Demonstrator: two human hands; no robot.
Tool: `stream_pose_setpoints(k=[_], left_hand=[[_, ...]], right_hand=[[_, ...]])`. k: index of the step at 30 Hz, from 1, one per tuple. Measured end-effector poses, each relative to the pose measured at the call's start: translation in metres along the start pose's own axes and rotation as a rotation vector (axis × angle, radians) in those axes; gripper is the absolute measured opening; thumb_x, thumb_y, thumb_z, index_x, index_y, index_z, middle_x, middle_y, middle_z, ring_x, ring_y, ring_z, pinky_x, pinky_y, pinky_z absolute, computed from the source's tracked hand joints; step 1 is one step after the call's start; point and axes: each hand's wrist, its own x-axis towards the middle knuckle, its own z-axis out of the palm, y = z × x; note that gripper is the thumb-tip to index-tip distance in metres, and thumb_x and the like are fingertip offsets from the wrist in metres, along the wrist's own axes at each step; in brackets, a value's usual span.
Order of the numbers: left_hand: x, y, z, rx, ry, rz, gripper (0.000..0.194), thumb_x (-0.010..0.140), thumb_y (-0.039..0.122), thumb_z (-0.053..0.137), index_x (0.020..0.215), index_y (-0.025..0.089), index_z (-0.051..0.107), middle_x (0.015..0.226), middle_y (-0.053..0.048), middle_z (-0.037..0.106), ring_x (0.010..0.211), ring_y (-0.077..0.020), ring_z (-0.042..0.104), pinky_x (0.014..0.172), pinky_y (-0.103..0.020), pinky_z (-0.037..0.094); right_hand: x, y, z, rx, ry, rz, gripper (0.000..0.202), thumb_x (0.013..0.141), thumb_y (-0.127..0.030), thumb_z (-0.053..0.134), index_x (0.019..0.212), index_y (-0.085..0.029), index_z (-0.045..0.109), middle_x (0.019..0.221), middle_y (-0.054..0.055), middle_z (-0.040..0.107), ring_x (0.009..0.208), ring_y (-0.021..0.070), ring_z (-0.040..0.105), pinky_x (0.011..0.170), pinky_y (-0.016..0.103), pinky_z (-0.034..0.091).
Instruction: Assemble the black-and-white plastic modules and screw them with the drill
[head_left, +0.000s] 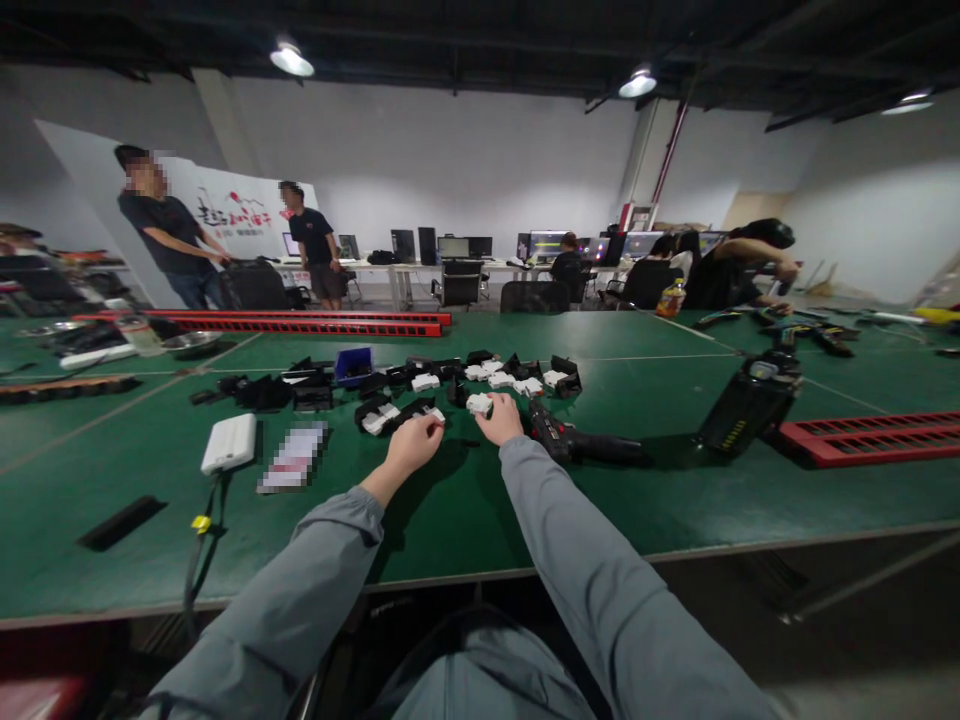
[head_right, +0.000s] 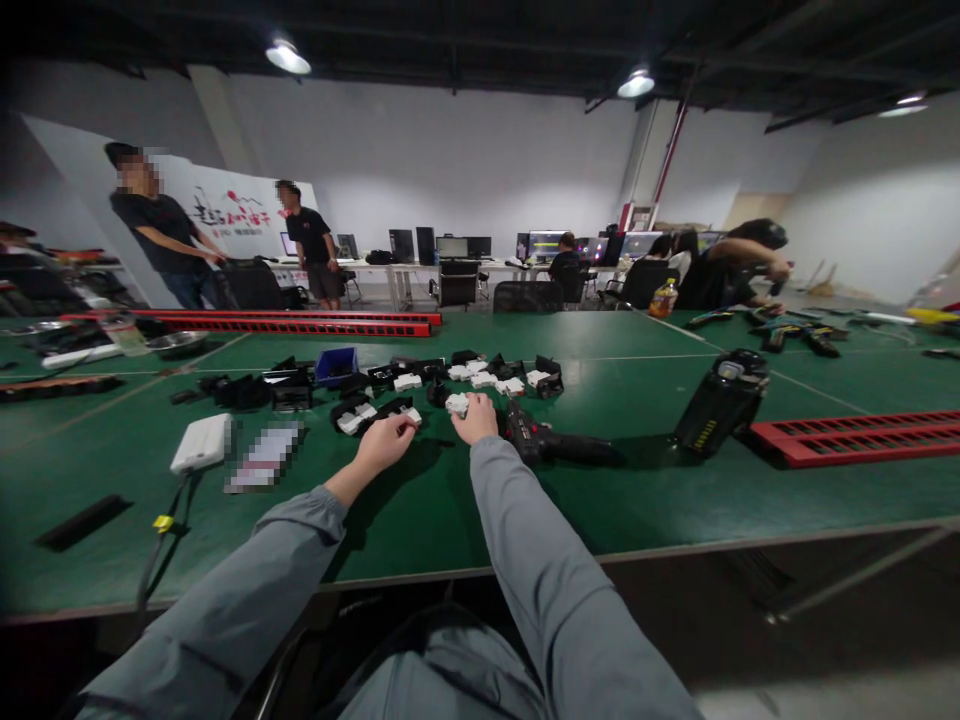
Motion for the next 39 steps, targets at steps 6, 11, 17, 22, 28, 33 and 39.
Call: stream_pose_setpoints(k=[6,11,17,22,28,33,39], left_hand=[[-0.001,0.0,-0.001,-0.001,0.0,0.008,0.023,0.085,0.029,0.048,0.088,0.025,0.071,0.084,-0.004,0.073,0.077,-0.0188,0.065,0.068,-0.026,0.042],[-0.001,0.001,-0.003,0.004,-0.002,0.004,0.023,0.085,0.03,0.048,0.088,0.025,0.07,0.084,-0.004,0.073,0.076,-0.0192,0.065,0.066,-0.026,0.041],[-0.003,0.008,-0.007,0.056,0.009,0.02,0.023,0.087,0.03,0.047,0.092,0.025,0.069,0.086,-0.004,0.072,0.076,-0.019,0.064,0.065,-0.026,0.041],[0.024,0.019,-0.008,0.229,0.133,0.114,0.026,0.087,0.028,0.045,0.106,0.023,0.063,0.104,-0.006,0.069,0.09,-0.0218,0.063,0.068,-0.028,0.043],[0.076,0.034,0.015,0.463,0.094,0.054,0.037,0.087,0.04,0.045,0.103,0.013,0.064,0.102,-0.018,0.066,0.101,-0.0311,0.058,0.075,-0.035,0.045],[0.097,0.036,0.039,0.534,0.078,0.007,0.038,0.083,0.042,0.048,0.09,0.01,0.067,0.096,-0.022,0.066,0.105,-0.037,0.054,0.081,-0.043,0.044],[0.1,0.047,0.03,0.481,0.183,0.08,0.025,0.086,0.028,0.044,0.093,0.014,0.063,0.098,-0.017,0.064,0.104,-0.0324,0.055,0.084,-0.04,0.043]], right_hand=[[0.026,-0.002,0.016,-0.07,-0.101,0.105,0.077,0.069,-0.056,0.069,0.134,-0.021,0.046,0.137,0.018,0.045,0.127,0.0353,0.039,0.102,0.049,0.029],[0.02,0.003,0.009,-0.01,-0.076,0.124,0.063,0.068,-0.056,0.07,0.116,-0.018,0.057,0.119,0.017,0.056,0.118,0.0326,0.047,0.099,0.046,0.032],[0.007,-0.002,-0.012,0.982,0.002,0.461,0.056,0.074,-0.06,0.061,0.113,-0.019,0.054,0.104,0.009,0.063,0.094,0.0213,0.062,0.077,0.032,0.049],[-0.007,-0.007,-0.02,1.304,-0.099,0.55,0.06,0.088,-0.068,0.027,0.099,-0.018,0.057,0.079,0.006,0.066,0.067,0.0178,0.067,0.056,0.028,0.052],[-0.012,-0.005,-0.017,1.466,-0.112,0.608,0.049,0.09,-0.063,0.036,0.093,-0.018,0.057,0.072,0.004,0.064,0.057,0.0138,0.065,0.044,0.02,0.044],[-0.006,-0.006,-0.01,1.47,-0.147,0.581,0.048,0.088,-0.063,0.043,0.092,-0.018,0.059,0.068,0.003,0.063,0.051,0.0144,0.063,0.037,0.02,0.039],[-0.009,-0.008,-0.01,1.427,-0.144,0.532,0.045,0.091,-0.057,0.042,0.098,-0.017,0.059,0.071,0.002,0.063,0.055,0.0148,0.063,0.041,0.02,0.039]])
